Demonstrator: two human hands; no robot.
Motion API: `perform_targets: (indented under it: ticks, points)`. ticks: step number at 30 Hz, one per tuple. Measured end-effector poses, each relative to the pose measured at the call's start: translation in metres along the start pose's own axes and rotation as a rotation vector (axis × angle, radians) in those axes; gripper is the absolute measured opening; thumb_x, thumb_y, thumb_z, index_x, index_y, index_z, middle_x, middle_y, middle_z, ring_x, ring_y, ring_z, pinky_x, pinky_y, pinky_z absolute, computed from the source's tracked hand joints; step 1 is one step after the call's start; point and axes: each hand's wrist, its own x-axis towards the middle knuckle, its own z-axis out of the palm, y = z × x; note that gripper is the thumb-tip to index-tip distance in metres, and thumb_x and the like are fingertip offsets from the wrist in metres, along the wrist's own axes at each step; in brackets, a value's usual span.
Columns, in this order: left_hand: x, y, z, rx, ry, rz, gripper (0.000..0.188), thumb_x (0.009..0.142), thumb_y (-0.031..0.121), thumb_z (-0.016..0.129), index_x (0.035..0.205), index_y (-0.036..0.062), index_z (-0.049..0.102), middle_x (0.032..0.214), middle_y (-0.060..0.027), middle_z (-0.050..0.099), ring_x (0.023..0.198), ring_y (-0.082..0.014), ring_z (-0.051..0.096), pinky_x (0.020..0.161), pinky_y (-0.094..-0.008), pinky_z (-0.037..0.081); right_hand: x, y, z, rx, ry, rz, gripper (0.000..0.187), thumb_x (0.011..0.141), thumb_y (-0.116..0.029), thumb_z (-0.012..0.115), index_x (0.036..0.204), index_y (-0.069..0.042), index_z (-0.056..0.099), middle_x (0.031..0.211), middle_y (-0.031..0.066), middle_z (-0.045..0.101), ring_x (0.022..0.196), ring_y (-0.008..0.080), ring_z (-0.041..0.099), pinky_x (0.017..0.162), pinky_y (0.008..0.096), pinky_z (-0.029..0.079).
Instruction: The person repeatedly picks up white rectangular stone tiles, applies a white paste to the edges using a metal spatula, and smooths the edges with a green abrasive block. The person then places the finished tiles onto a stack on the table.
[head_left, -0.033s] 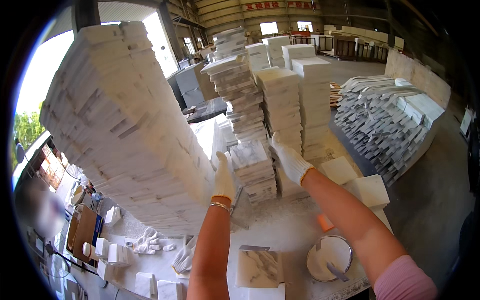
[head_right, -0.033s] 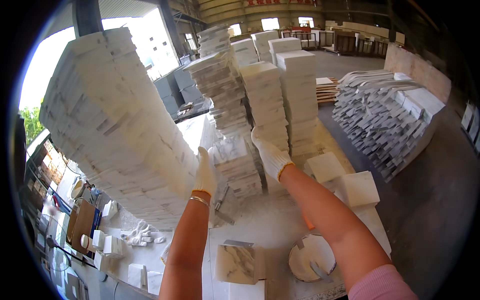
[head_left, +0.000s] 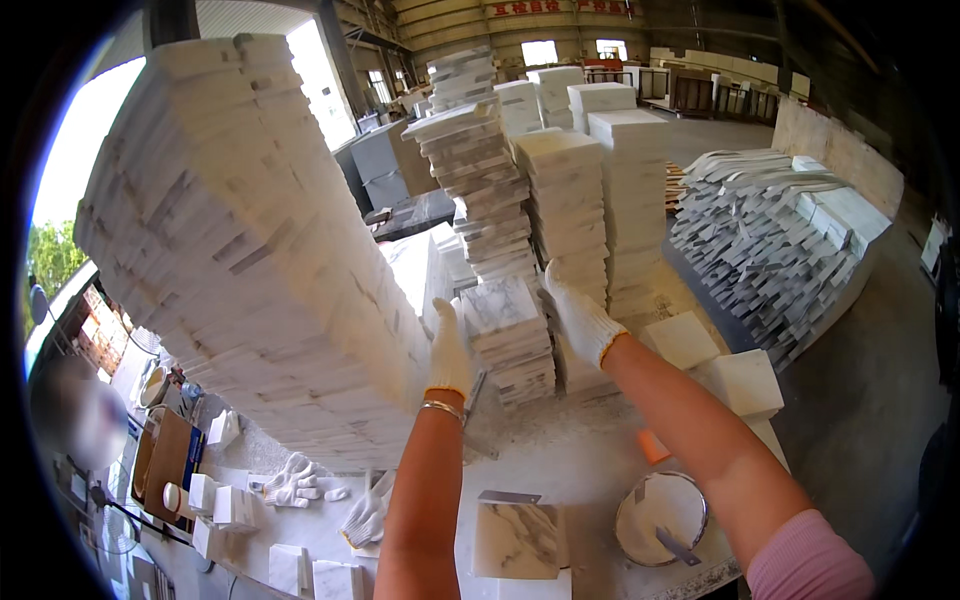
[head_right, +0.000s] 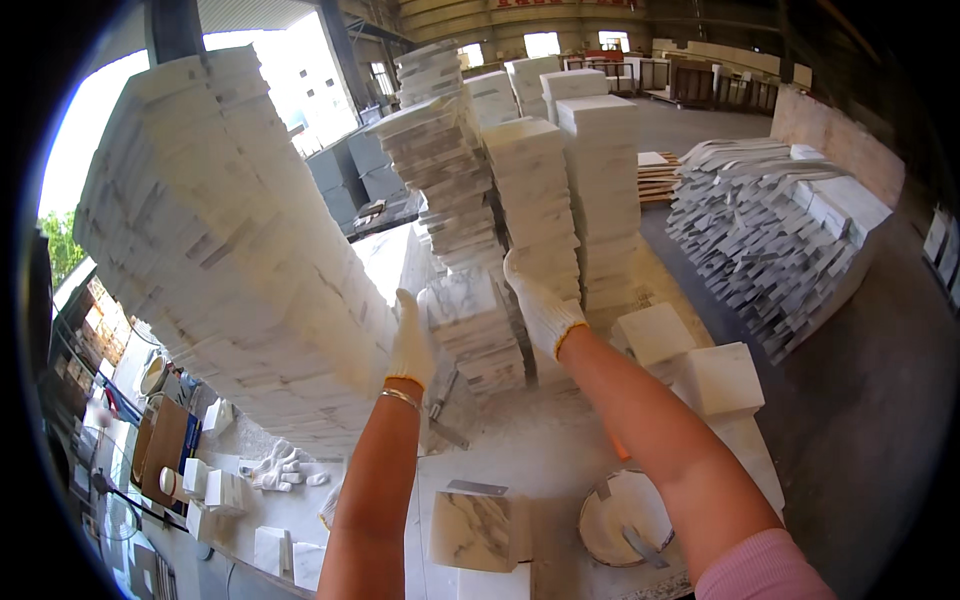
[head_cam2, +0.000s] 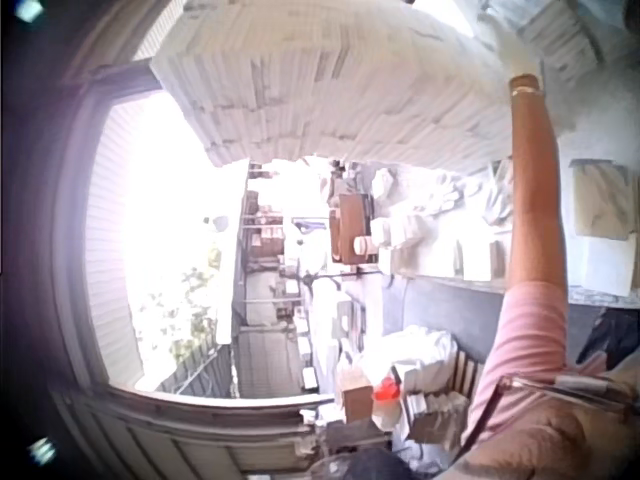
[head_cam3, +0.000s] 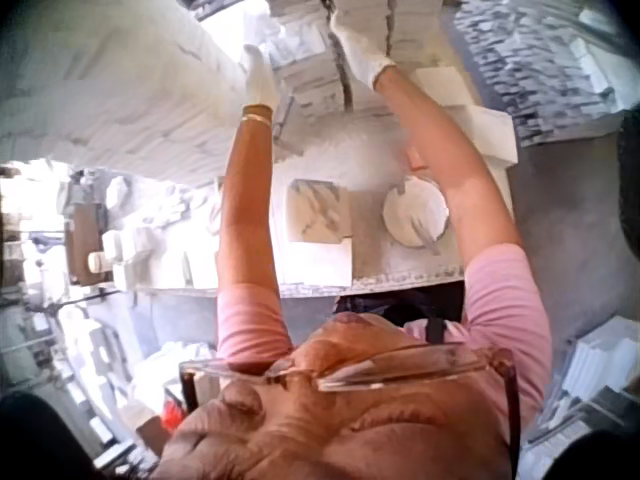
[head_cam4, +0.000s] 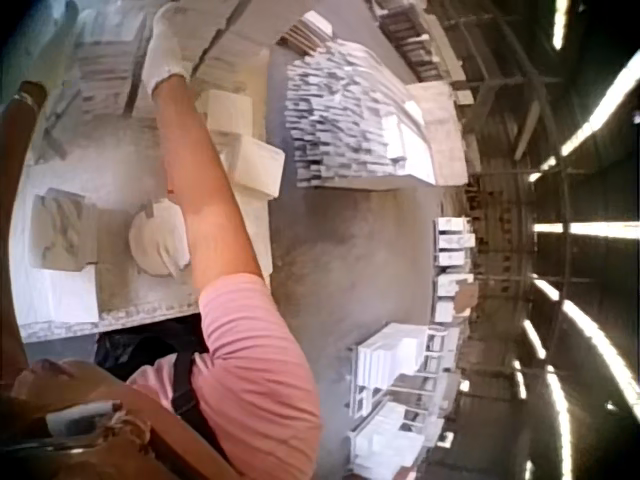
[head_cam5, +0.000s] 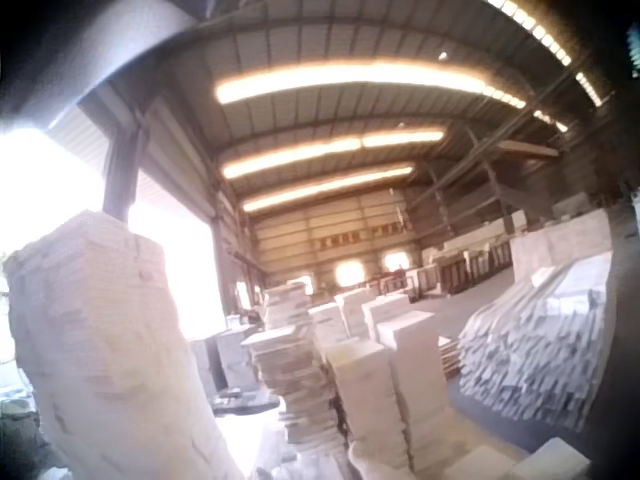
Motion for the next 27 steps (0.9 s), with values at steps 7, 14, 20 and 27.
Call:
perform_targets:
  ticks: [7, 14, 20, 27]
  points:
    - [-0.003, 0.002, -0.001, -0.294, 0.083, -0.081, 0.100, 0.092, 0.080, 0.049, 0.152, 0.0007, 0.042, 0.133, -0.0094, 0.059, 0.119, -0.0188, 0.061, 0.096, -0.0332, 0.055, -0.001, 0.040, 0.071, -0.769, 0.357, 0.190, 0.091, 0.100, -0.070, 0.045, 0.158, -0.001, 0.032, 0.155, 0.0139, 0.046, 0.140, 0.0267, 0.043, 0.117, 0.0391, 0.035]
    - [-0.008, 0.008, 0.009, -0.296, 0.088, -0.063, 0.102, 0.091, 0.079, 0.052, 0.152, -0.0019, 0.040, 0.136, -0.0128, 0.057, 0.118, -0.0236, 0.062, 0.096, -0.0377, 0.057, 0.005, 0.051, 0.067, -0.741, 0.301, 0.203, 0.131, 0.075, -0.097, 0.048, 0.159, 0.002, 0.030, 0.164, 0.0227, 0.031, 0.149, 0.0316, 0.031, 0.121, 0.0438, 0.025]
    - [-0.004, 0.000, 0.003, -0.251, 0.080, -0.085, 0.109, 0.090, 0.082, 0.051, 0.157, -0.0021, 0.032, 0.143, -0.0148, 0.052, 0.123, -0.0262, 0.060, 0.097, -0.0392, 0.056, -0.012, 0.041, 0.086, -0.709, 0.311, 0.229, 0.127, 0.079, -0.094, 0.047, 0.162, -0.001, 0.024, 0.169, 0.0203, 0.021, 0.155, 0.0322, 0.019, 0.124, 0.0438, 0.020]
    - [-0.034, 0.030, 0.013, -0.111, 0.081, -0.007, 0.099, 0.100, 0.076, 0.033, 0.160, -0.0025, 0.027, 0.156, -0.0156, 0.042, 0.139, -0.0248, 0.048, 0.114, -0.0351, 0.040, -0.065, -0.001, 0.156, -0.816, 0.323, 0.050, 0.108, 0.094, -0.079, 0.046, 0.164, -0.002, 0.017, 0.170, 0.0171, 0.020, 0.156, 0.0293, 0.017, 0.126, 0.0411, 0.014]
